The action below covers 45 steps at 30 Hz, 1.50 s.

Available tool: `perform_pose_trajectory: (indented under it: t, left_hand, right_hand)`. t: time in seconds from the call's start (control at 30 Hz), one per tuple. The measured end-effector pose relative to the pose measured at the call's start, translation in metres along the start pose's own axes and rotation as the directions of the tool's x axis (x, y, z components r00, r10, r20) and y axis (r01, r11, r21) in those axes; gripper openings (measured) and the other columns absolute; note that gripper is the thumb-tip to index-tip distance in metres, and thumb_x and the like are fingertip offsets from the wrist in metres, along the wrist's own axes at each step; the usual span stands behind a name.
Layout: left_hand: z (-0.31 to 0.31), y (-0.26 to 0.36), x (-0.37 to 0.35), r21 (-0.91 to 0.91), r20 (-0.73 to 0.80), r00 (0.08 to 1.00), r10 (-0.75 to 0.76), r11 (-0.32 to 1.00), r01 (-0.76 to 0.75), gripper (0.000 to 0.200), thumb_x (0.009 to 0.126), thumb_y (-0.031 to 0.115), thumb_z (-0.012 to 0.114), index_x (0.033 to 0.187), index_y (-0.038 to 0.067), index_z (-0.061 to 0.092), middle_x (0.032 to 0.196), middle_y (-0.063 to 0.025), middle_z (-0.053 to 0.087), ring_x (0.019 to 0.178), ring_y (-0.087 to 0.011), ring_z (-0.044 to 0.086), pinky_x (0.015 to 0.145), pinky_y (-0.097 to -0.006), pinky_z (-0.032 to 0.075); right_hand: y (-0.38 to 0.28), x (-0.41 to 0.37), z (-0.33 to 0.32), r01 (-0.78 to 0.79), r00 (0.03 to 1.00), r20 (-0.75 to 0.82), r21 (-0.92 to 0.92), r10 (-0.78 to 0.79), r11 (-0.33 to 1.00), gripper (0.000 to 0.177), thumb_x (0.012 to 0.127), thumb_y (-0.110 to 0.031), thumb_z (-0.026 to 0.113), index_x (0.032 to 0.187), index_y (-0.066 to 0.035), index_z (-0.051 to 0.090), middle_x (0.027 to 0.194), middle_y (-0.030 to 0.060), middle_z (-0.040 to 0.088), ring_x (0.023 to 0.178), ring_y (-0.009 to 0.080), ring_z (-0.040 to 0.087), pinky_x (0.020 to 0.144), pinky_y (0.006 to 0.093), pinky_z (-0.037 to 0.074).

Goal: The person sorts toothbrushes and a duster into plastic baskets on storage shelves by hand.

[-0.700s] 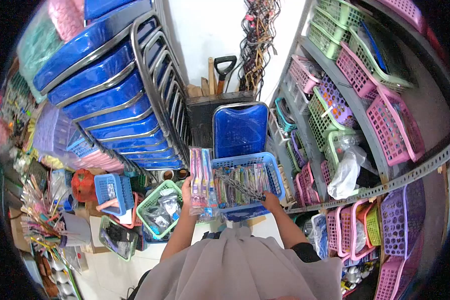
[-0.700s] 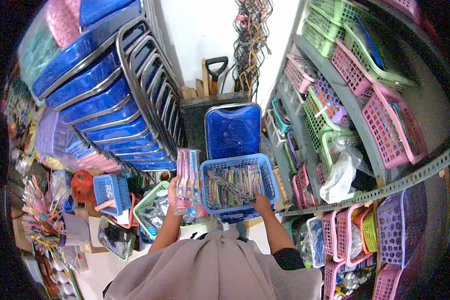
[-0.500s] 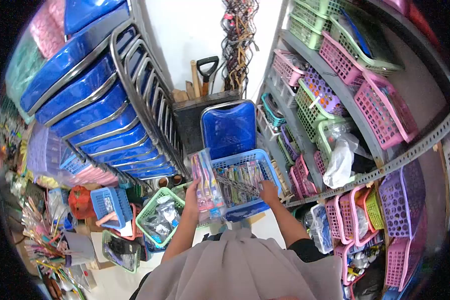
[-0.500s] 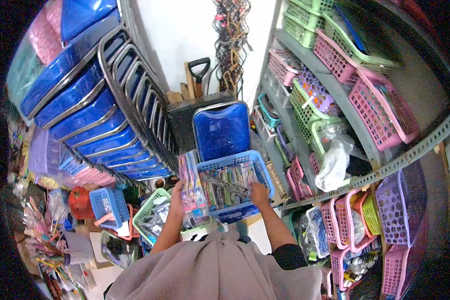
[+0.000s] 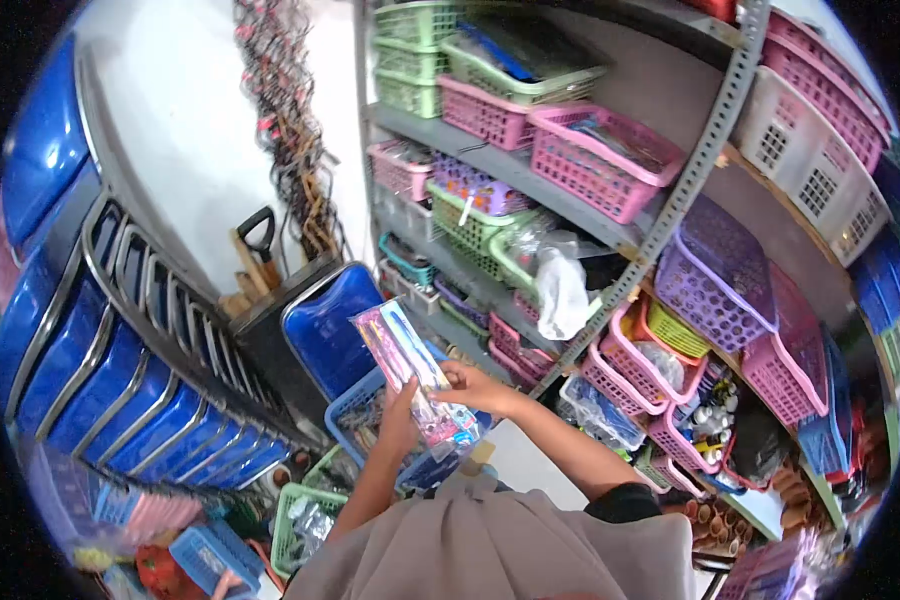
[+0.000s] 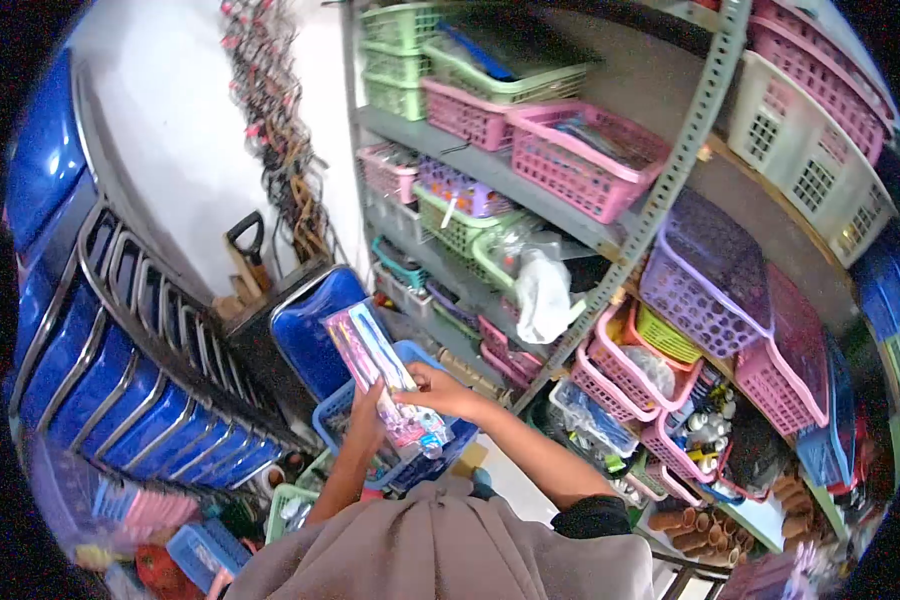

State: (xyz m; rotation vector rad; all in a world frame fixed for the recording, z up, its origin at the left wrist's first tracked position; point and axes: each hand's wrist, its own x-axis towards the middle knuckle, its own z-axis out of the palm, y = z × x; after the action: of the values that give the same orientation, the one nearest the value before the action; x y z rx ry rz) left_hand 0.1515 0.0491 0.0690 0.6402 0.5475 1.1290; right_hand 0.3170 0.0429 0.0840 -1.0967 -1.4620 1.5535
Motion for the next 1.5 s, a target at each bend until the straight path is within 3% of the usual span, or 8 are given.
perform_pose_trajectory:
  t: [0.3, 0.43, 0.53, 0.6, 0.8, 1.1, 1.27, 1.5]
  left_hand:
    - [0.067, -0.008, 0.061, 0.283, 0.453, 0.891, -0.006, 0.949, -0.138, 0.047, 0.096, 0.019, 0.045, 0.138, 0.006, 0.028, 0.133, -0.0084, 0.039, 0.119, -0.0185, 0.041, 0.101, -0.0330, 0.030]
    - [0.108, 0.031, 0.069, 0.319, 0.684, 0.729, 0.024, 0.889, -0.329, 0.045, 0.096, 0.019, 0.043, 0.137, 0.007, 0.031, 0.139, -0.0119, 0.038, 0.124, -0.0253, 0.041, 0.103, -0.0384, 0.030]
    - [0.108, 0.029, 0.086, 0.392, 0.675, 0.737, 0.031, 0.831, -0.394, 0.043, 0.097, 0.023, 0.041, 0.136, 0.007, 0.034, 0.139, -0.0127, 0.038, 0.124, -0.0286, 0.041, 0.103, -0.0417, 0.031]
    - [0.116, 0.031, 0.100, 0.396, 0.661, 0.749, 0.055, 0.821, -0.410, 0.041, 0.096, 0.023, 0.043, 0.134, 0.007, 0.038, 0.138, -0.0117, 0.040, 0.124, -0.0267, 0.042, 0.102, -0.0409, 0.032]
    - [0.155, 0.042, 0.163, 0.378, 0.652, 0.732, 0.195, 0.754, -0.538, 0.038, 0.095, 0.013, 0.045, 0.131, 0.002, 0.040, 0.135, -0.0087, 0.042, 0.126, -0.0197, 0.039, 0.103, -0.0324, 0.030]
    - [0.263, 0.016, 0.266, 0.369, 0.786, 0.514, 0.343, 0.406, -0.836, 0.042, 0.087, 0.010, 0.053, 0.129, 0.006, 0.046, 0.139, -0.0123, 0.038, 0.129, -0.0270, 0.035, 0.105, -0.0352, 0.027]
    - [0.308, 0.000, 0.294, 0.542, 0.782, 0.440, 0.441, -0.132, -0.830, 0.051, 0.088, 0.018, 0.051, 0.136, 0.010, 0.036, 0.143, -0.0073, 0.031, 0.135, -0.0303, 0.021, 0.108, -0.0543, 0.013]
    - [0.318, -0.002, 0.300, 0.602, 0.771, 0.494, 0.402, -0.208, -0.771, 0.055, 0.082, 0.013, 0.054, 0.134, 0.015, 0.036, 0.138, -0.0039, 0.035, 0.134, -0.0302, 0.023, 0.102, -0.0664, 0.009]
  right_hand:
    - [-0.103, -0.043, -0.070, 0.208, 0.915, -0.245, -0.397, -0.321, 0.894, 0.052, 0.080, -0.014, 0.070, 0.124, -0.001, 0.046, 0.105, 0.0047, 0.058, 0.093, 0.0111, 0.052, 0.082, 0.0276, 0.044]
    - [-0.211, -0.064, -0.113, -0.044, 0.812, -0.504, -0.553, -0.293, 0.832, 0.049, 0.078, -0.018, 0.070, 0.119, -0.001, 0.049, 0.099, 0.0095, 0.061, 0.089, 0.0148, 0.056, 0.077, 0.0296, 0.048]
    - [-0.242, -0.042, -0.198, -0.093, 0.477, -0.308, -0.949, -0.823, 0.301, 0.044, 0.078, -0.026, 0.065, 0.109, 0.000, 0.050, 0.097, 0.0234, 0.062, 0.089, 0.0347, 0.063, 0.075, 0.0376, 0.050]
    - [-0.312, -0.053, -0.176, -0.342, 0.551, -0.570, -0.821, -0.609, 0.457, 0.034, 0.078, -0.022, 0.065, 0.100, -0.001, 0.049, 0.090, 0.0252, 0.060, 0.082, 0.0384, 0.061, 0.071, 0.0431, 0.048]
    - [-0.331, -0.009, -0.291, -0.538, 0.488, -0.284, -0.842, -0.825, -0.029, 0.024, 0.075, -0.013, 0.057, 0.095, -0.002, 0.049, 0.084, 0.0219, 0.063, 0.078, 0.0378, 0.062, 0.068, 0.0467, 0.050]
    - [-0.321, 0.020, -0.374, -0.639, 0.713, -0.613, -0.768, -0.341, 0.046, 0.048, 0.063, -0.021, 0.061, 0.104, 0.004, 0.058, 0.095, 0.0268, 0.062, 0.094, 0.0390, 0.060, 0.081, 0.0429, 0.049]
    - [-0.318, 0.037, -0.396, -0.556, 0.831, -0.557, -0.828, 0.020, 0.069, 0.042, 0.059, -0.033, 0.066, 0.082, 0.002, 0.068, 0.083, 0.0158, 0.067, 0.077, 0.0265, 0.063, 0.070, 0.0374, 0.049]
    - [-0.297, 0.053, -0.417, -0.575, 0.816, -0.576, -0.797, 0.056, 0.186, 0.046, 0.068, -0.038, 0.061, 0.098, -0.004, 0.067, 0.103, 0.0118, 0.065, 0.087, 0.0266, 0.061, 0.078, 0.0388, 0.047]
